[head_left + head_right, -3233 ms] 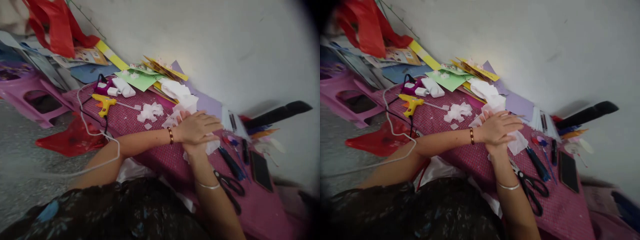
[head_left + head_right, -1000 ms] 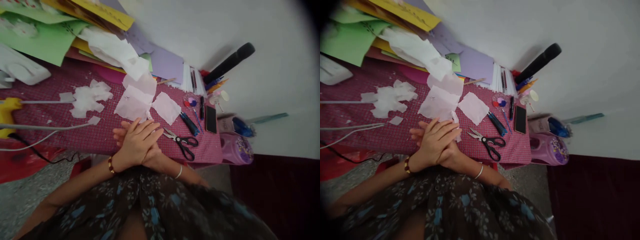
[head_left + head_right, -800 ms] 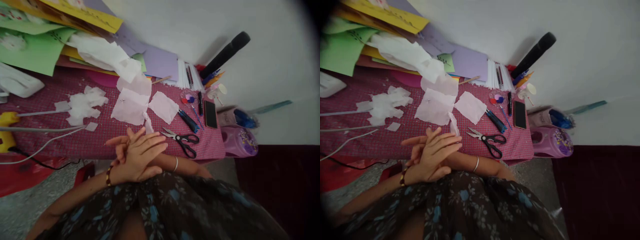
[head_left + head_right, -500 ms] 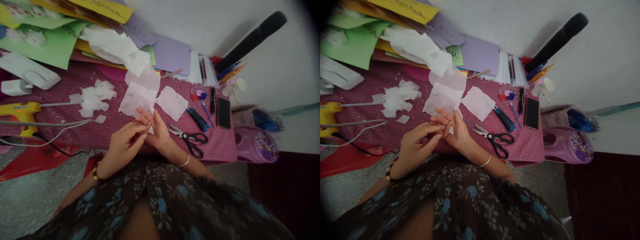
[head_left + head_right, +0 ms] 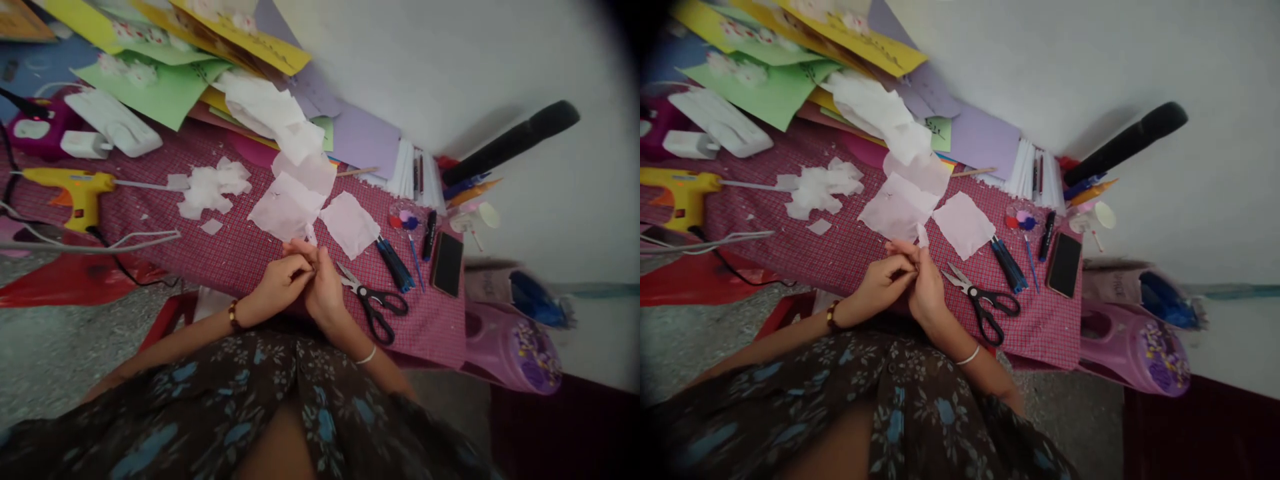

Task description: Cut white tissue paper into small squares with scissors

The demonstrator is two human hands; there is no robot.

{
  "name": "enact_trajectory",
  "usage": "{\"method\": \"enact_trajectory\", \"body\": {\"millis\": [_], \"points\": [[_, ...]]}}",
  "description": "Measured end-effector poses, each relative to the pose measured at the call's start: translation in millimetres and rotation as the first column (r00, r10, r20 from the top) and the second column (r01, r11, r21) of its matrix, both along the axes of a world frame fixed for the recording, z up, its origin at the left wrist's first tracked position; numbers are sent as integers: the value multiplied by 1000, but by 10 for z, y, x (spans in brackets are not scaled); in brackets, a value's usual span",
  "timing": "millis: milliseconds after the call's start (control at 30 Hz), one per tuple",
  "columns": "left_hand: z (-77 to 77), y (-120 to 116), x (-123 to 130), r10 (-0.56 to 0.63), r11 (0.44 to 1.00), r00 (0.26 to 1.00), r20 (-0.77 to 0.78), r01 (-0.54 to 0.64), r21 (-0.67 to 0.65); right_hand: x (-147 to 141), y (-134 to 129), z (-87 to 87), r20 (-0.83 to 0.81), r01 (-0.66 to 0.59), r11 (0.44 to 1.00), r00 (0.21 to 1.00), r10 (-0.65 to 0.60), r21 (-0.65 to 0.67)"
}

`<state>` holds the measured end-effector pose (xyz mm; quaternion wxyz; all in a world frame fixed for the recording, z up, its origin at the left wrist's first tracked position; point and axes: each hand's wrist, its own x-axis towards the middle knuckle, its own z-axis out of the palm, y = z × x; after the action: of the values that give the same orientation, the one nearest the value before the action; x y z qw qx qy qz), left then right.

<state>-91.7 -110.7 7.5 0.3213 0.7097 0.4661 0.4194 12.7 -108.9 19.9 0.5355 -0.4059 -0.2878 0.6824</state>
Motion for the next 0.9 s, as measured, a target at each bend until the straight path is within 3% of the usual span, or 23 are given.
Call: {"method": "enact_trajectory", "body": {"millis": [100,167,367,567,767,900], "points": [[28,-31,79,68,994,994,91,-60,-87,7,-59,-45,62,-6,999,998,4,42],[39,-48,95,69,996,994,88,-64,-68,-7,-87,-59,61,-20,998,998,17,51],[26,-92,-19,-23,963,985,-169,67,263,-75,-150,11,17,-8,997,1000,7,71],[-42,-168,-80,-105,905,981,-163,162,392,-34,-191,18,59,-21,996,998,16,92],[-104,-192,-145,17,920,1000,-19,-8,391,-72,-262,-83,38,-139,986,990,136,88],[-160,-199,-210,110,932,994,22,-111,346,-128,-281,-126,148,-224,966,968,205,129]]}}
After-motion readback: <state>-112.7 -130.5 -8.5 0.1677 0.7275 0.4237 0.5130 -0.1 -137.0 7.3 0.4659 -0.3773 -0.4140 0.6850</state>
